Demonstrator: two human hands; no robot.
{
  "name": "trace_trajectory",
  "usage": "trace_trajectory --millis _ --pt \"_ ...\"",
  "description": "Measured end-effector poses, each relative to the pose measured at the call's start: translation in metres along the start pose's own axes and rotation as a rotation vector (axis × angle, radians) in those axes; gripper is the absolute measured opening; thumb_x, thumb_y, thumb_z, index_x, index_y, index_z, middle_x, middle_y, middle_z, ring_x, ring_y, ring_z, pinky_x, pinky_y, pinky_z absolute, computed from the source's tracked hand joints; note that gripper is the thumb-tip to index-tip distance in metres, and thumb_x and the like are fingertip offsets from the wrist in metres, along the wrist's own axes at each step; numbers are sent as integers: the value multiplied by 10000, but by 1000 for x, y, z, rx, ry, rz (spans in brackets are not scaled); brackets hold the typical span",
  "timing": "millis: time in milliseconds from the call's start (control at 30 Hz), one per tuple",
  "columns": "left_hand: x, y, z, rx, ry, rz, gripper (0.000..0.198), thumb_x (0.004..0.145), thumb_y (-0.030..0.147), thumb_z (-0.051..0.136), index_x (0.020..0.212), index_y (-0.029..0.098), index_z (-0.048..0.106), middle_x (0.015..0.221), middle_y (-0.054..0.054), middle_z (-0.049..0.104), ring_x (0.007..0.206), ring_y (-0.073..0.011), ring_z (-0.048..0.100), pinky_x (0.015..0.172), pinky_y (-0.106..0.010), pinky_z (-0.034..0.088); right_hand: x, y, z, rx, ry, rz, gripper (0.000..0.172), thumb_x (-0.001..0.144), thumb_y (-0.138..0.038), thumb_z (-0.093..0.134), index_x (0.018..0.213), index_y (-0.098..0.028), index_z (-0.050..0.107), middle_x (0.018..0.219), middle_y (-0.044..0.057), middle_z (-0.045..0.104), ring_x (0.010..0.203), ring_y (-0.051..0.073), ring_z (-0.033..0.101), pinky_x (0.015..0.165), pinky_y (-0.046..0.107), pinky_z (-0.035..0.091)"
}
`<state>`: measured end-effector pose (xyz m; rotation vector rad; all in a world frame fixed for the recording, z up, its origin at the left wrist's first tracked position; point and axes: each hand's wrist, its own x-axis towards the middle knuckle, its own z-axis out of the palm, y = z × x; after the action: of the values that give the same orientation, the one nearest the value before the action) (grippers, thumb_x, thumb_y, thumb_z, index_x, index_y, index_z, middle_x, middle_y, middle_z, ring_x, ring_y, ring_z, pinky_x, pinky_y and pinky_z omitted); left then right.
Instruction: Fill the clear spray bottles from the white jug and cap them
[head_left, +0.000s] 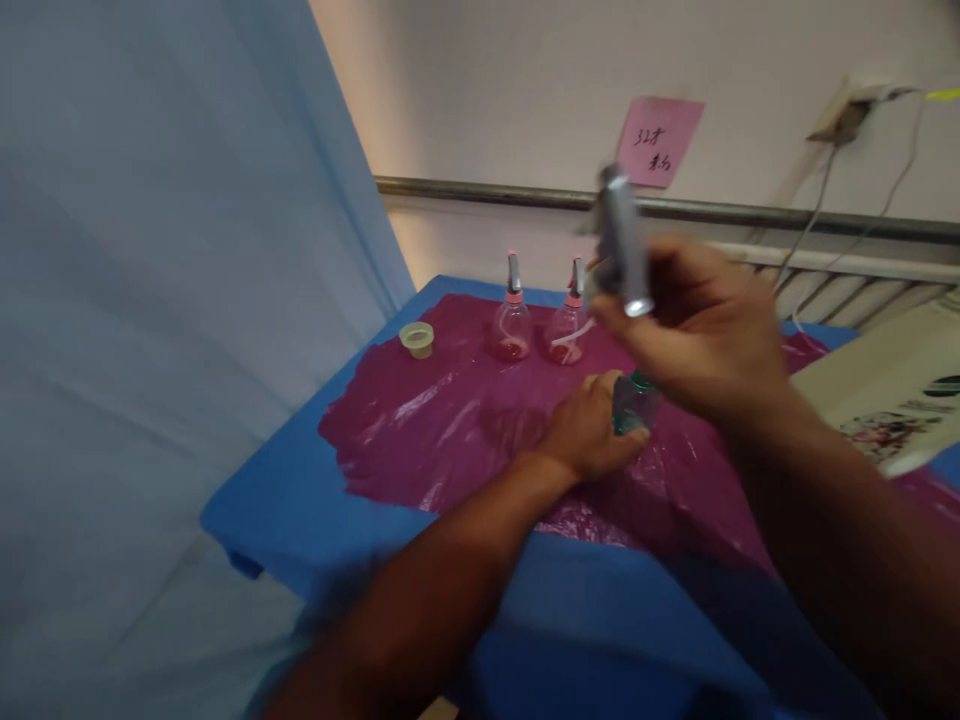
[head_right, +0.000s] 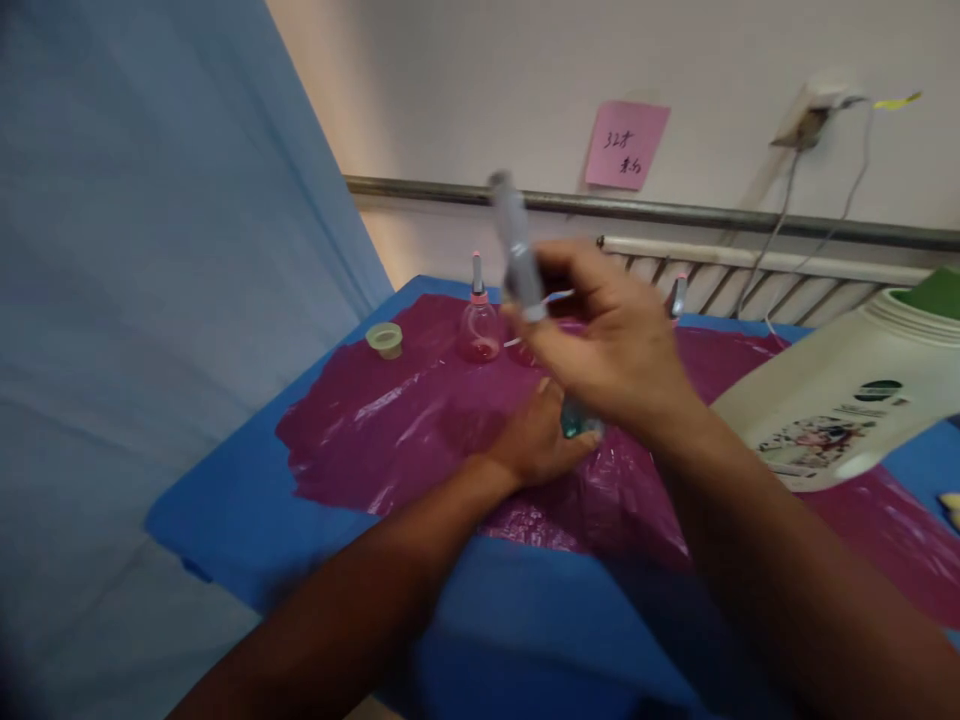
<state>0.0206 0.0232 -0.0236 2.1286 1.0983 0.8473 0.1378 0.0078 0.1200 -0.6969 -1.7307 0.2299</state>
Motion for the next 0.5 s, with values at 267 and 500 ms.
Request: trace_trajectory --millis 267,500 --pt "-2 2 -9 -5 -38 4 793 942 441 831 1650 266 521 1644 -150 668 1533 -381 657 1313 -589 534 -5 -8 -76 -49 279 143 236 846 -163 925 1065 -244 888 924 -23 826 755 114 728 732 285 627" --pt "1 5 -9 15 -41 3 828 956 402 827 1684 203 487 1684 -192 630 1577 -395 617 1364 -607 481 -24 14 -66 -11 225 326 255 851 -232 915 1102 -227 870 912 -7 815 717 121 683 567 244 572"
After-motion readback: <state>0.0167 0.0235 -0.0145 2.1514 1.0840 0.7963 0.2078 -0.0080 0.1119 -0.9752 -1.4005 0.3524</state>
